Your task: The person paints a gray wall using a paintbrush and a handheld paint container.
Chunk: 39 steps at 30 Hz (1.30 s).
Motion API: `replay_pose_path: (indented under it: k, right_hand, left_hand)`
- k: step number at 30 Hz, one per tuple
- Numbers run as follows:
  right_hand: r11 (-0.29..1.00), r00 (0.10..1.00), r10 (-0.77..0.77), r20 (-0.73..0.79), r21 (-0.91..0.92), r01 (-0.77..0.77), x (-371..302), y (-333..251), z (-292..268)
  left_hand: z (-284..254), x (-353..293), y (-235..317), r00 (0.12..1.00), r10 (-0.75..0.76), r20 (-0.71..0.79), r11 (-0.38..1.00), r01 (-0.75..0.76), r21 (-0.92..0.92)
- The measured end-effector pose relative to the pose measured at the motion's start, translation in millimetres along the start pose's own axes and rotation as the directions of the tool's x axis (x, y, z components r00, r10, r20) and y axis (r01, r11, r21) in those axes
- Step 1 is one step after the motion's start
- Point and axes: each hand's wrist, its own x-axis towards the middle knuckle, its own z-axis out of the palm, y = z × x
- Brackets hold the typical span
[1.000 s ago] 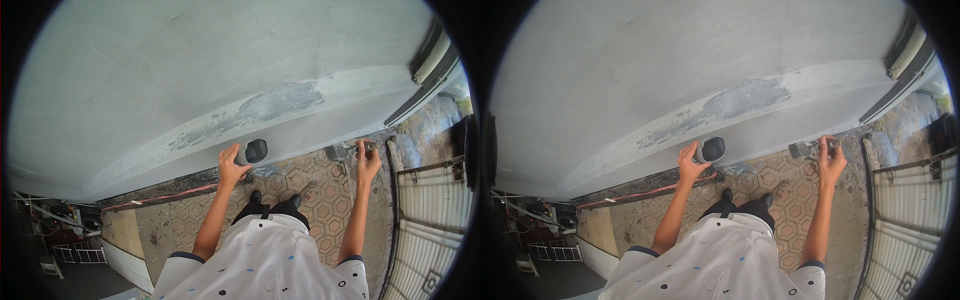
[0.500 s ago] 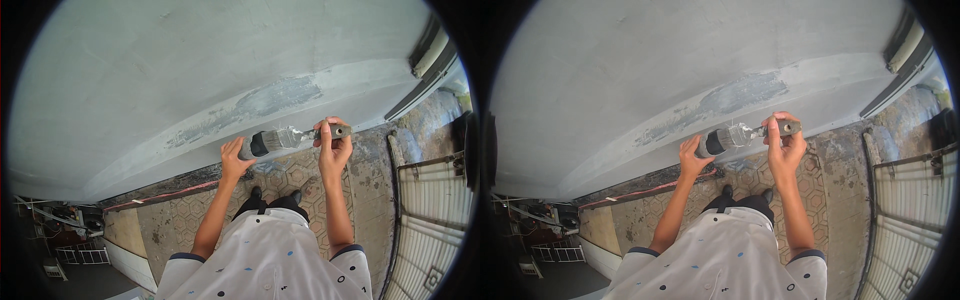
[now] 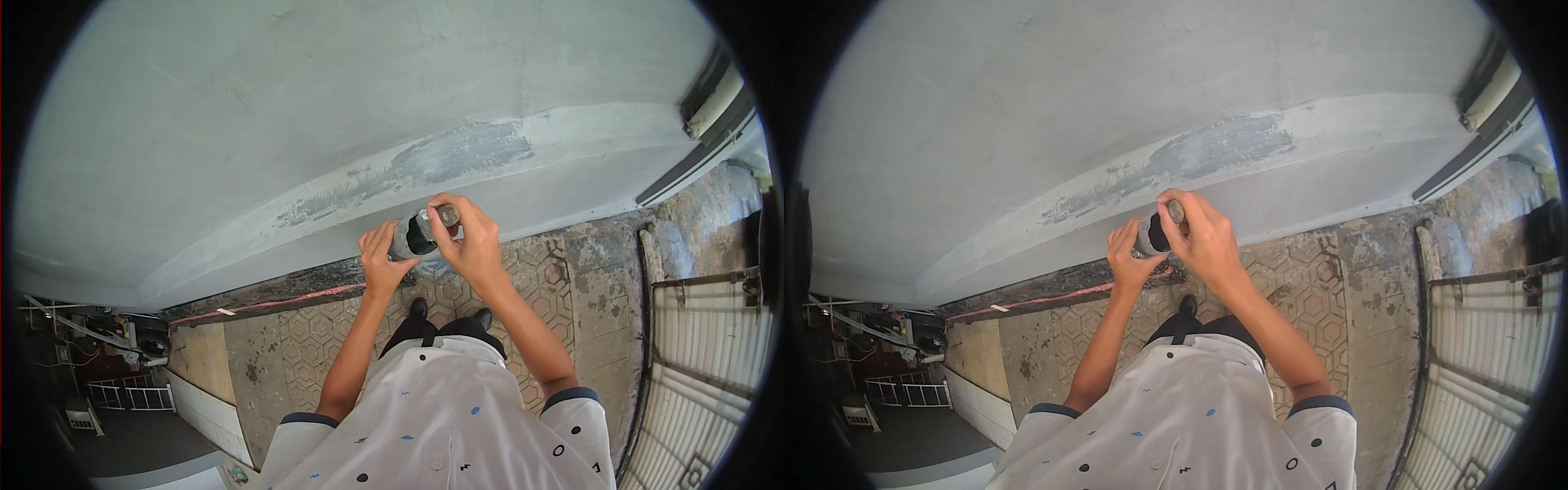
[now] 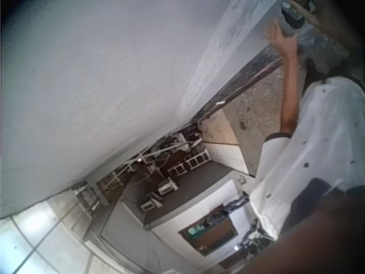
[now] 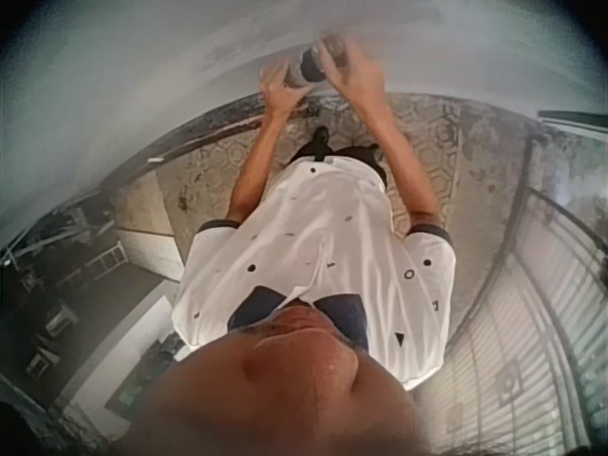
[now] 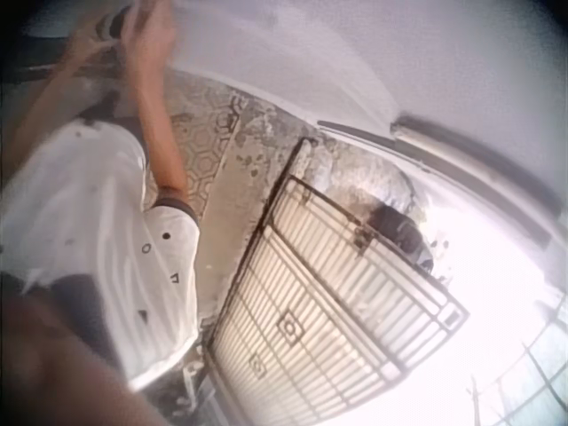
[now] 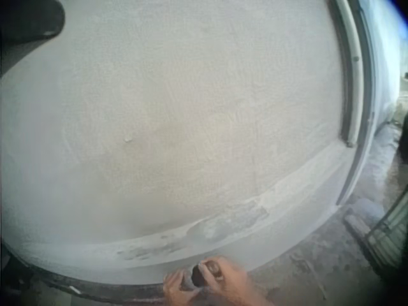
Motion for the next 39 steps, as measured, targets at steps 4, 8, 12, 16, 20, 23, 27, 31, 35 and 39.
replay_pose_path:
  k: [4, 8, 12, 16, 20, 23, 27, 31, 35, 39]
  right_hand:
    - [0.999, 0.999, 0.025, 0.042, 0.032, -0.027, -5.3, 8.5, 5.5]
    - [0.997, 0.995, 0.058, 0.075, 0.055, -0.062, -11.9, 17.9, 8.0]
    - [0.995, 0.995, 0.065, 0.071, 0.067, -0.070, -13.9, 15.4, 6.0]
    - [0.997, 0.998, 0.054, -0.035, 0.051, -0.052, -5.4, 8.1, -7.1]
    - [0.977, 0.975, 0.170, -0.142, 0.151, -0.148, 2.8, 20.8, -10.3]
    - [0.938, 0.949, 0.262, -0.177, 0.279, -0.207, 11.5, 30.4, -2.3]
    - [0.888, 0.918, 0.312, -0.246, 0.420, -0.190, 26.9, 51.0, 19.8]
    - [0.863, 0.876, 0.310, -0.370, 0.495, -0.096, 50.1, 69.5, 48.3]
    - [0.887, 0.864, 0.273, -0.424, 0.459, -0.055, 69.9, 86.5, 88.4]
    - [0.949, 0.908, 0.240, -0.344, 0.279, -0.146, 67.6, 120.5, 141.4]
  left_hand:
    - [-1.0, -6.4, 2.1, 0.999, -0.029, -0.038, 0.999, 0.030, 0.027]
    - [-1.8, -7.2, 6.6, 0.998, -0.038, -0.048, 0.999, 0.040, 0.037]
    - [-0.1, -8.6, 5.0, 0.997, -0.052, -0.052, 0.998, 0.054, 0.028]
    - [1.1, -13.1, -8.3, 0.993, -0.102, -0.064, 0.993, 0.106, 0.053]
    - [5.3, -7.0, -20.6, 0.985, -0.152, -0.083, 0.982, 0.160, 0.097]
    - [8.6, 5.3, -32.3, 0.979, -0.178, -0.099, 0.976, 0.188, 0.106]
    - [10.0, 28.0, -57.3, 0.970, -0.191, -0.151, 0.973, 0.208, 0.104]
    - [-2.0, 51.8, -89.8, 0.930, -0.298, -0.216, 0.951, 0.308, 0.016]
    - [-20.6, 45.3, -143.6, 0.854, -0.388, -0.347, 0.914, 0.405, -0.024]
    - [-42.9, 23.7, -181.6, 0.816, -0.471, -0.335, 0.875, 0.480, -0.061]
